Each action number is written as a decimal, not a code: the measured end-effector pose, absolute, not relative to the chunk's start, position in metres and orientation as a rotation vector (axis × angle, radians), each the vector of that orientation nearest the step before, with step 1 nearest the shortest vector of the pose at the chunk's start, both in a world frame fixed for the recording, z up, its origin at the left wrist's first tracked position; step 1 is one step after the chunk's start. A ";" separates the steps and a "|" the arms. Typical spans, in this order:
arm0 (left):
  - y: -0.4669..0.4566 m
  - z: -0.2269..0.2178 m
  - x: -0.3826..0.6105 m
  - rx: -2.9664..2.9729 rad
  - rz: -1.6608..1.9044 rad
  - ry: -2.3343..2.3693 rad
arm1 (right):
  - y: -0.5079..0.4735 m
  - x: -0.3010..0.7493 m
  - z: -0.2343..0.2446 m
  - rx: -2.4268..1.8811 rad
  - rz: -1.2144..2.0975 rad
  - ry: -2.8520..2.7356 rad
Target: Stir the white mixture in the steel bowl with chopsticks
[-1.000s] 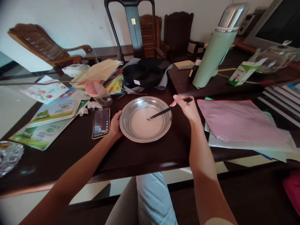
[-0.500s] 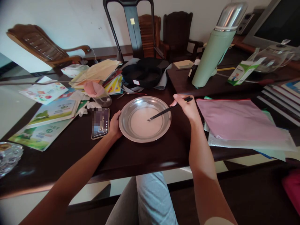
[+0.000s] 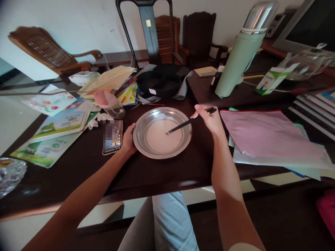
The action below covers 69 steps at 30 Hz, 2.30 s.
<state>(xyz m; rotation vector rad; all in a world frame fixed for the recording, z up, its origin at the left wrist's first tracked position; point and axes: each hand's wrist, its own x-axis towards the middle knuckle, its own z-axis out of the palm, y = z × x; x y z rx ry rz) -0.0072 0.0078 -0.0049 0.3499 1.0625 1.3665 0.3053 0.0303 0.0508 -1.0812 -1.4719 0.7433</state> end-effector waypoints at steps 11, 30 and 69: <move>0.009 -0.008 -0.008 0.391 1.376 1.063 | 0.027 0.291 0.054 -1.058 0.835 -1.628; 0.008 -0.007 -0.008 0.370 1.367 1.077 | 0.028 0.306 0.053 -1.095 0.771 -1.480; 0.008 -0.007 -0.007 0.362 1.362 1.074 | 0.025 0.287 0.056 -1.046 0.878 -1.670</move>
